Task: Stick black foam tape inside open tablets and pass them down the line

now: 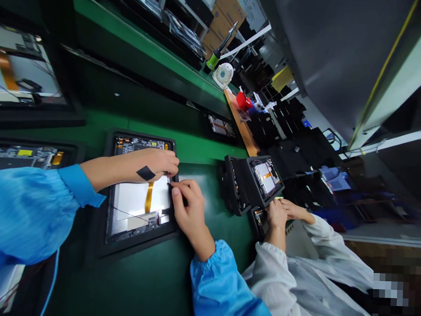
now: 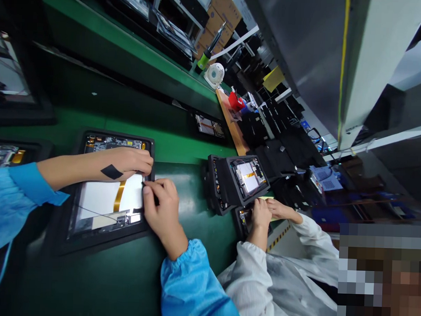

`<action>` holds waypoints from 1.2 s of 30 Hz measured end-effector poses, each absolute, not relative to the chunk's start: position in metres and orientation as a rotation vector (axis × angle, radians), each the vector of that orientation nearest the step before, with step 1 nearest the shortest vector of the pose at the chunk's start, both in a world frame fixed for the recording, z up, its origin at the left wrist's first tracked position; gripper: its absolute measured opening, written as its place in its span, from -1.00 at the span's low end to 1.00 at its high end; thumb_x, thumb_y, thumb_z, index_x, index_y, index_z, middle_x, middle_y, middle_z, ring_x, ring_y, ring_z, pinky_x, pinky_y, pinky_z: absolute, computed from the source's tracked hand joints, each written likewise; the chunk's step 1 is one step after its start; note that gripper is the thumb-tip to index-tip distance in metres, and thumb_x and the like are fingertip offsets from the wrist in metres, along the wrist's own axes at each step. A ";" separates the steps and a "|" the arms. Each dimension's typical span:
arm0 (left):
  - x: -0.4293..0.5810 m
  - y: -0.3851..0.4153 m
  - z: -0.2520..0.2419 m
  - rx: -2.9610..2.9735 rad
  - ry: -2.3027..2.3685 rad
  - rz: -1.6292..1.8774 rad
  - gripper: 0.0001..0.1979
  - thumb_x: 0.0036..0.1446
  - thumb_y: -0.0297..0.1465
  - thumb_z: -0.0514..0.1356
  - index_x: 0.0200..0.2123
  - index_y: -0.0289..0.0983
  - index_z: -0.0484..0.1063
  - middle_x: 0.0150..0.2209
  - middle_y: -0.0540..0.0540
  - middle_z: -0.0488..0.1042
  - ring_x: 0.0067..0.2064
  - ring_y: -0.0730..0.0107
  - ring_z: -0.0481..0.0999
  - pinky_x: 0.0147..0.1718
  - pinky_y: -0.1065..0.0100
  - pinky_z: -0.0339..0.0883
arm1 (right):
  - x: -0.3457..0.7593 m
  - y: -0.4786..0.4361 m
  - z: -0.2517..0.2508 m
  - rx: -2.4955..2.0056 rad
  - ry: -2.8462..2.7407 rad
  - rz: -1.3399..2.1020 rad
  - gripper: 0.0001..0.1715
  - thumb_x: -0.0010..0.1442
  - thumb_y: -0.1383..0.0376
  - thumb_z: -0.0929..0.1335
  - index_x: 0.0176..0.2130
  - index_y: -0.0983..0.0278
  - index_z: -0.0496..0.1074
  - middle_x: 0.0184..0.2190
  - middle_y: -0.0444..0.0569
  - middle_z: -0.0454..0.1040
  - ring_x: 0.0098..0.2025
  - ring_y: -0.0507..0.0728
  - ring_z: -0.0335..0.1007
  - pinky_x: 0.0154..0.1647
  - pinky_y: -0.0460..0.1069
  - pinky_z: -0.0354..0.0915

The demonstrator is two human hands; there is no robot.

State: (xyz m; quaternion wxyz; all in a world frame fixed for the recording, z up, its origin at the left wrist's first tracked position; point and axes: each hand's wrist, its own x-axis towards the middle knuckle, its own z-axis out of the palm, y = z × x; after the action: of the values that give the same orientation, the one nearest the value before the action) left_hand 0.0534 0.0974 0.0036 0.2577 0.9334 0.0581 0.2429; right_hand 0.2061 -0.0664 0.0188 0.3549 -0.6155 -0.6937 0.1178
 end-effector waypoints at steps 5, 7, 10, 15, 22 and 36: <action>0.056 0.100 0.000 2.496 0.169 0.623 -0.66 -0.06 -0.44 -0.09 -0.49 -0.17 0.49 -0.41 0.00 0.45 -0.25 0.38 0.37 -0.26 0.29 0.31 | 0.206 -0.100 0.028 -1.585 -1.988 0.223 -0.68 0.40 0.21 0.38 0.03 0.29 0.63 0.14 0.22 0.50 0.30 0.34 0.27 0.30 0.28 0.31; 0.057 0.102 -0.003 2.480 0.175 0.614 -0.66 -0.04 -0.43 -0.08 -0.47 -0.15 0.51 -0.39 0.00 0.47 -0.22 0.37 0.40 -0.21 0.28 0.33 | 0.205 -0.109 0.028 -1.572 -1.921 0.235 -0.76 0.39 0.25 0.39 -0.06 0.26 0.66 0.12 0.17 0.54 0.30 0.32 0.30 0.32 0.25 0.32; 0.056 0.104 -0.008 2.463 0.181 0.603 -0.67 -0.04 -0.44 -0.05 -0.45 -0.14 0.53 -0.39 -0.01 0.49 -0.19 0.35 0.42 -0.18 0.26 0.34 | 0.203 -0.109 0.027 -1.564 -1.818 0.246 -0.75 0.41 0.29 0.35 -0.09 0.19 0.66 0.09 0.10 0.58 0.26 0.27 0.37 0.33 0.24 0.33; 0.055 0.106 -0.009 2.446 0.169 0.593 -0.73 0.00 -0.45 0.00 -0.47 -0.15 0.50 -0.39 -0.03 0.48 -0.22 0.33 0.40 -0.22 0.25 0.31 | 0.204 -0.092 0.026 -1.639 -2.001 0.319 -0.46 0.40 0.10 0.38 0.25 0.29 0.51 0.41 0.26 0.27 0.49 0.42 0.04 0.43 0.38 0.18; 0.058 0.110 -0.011 2.413 0.156 0.604 -0.75 -0.02 -0.53 0.03 -0.46 -0.18 0.49 -0.40 -0.03 0.51 -0.23 0.35 0.41 -0.18 0.29 0.29 | 0.210 -0.099 0.014 -1.757 -1.576 0.427 -0.64 0.36 0.22 0.36 0.09 0.21 0.61 0.23 0.17 0.50 0.33 0.30 0.35 0.37 0.25 0.29; 0.010 0.152 0.042 2.134 1.298 1.195 -0.65 0.16 -0.54 -0.01 -0.26 -0.21 0.59 -0.14 -0.11 0.63 0.00 0.17 0.59 0.10 0.19 0.43 | 0.195 -0.012 0.024 -1.334 -0.535 1.171 -0.38 -0.33 0.23 0.66 -0.25 0.21 0.46 -0.61 -0.15 0.53 -0.62 0.16 0.45 -0.55 0.01 0.38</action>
State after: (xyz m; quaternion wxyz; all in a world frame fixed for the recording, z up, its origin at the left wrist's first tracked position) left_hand 0.0101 0.1516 0.0425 0.1853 0.7573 0.4606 0.4243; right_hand 0.1945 -0.0122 0.0240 0.6002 -0.5754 -0.2307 0.5054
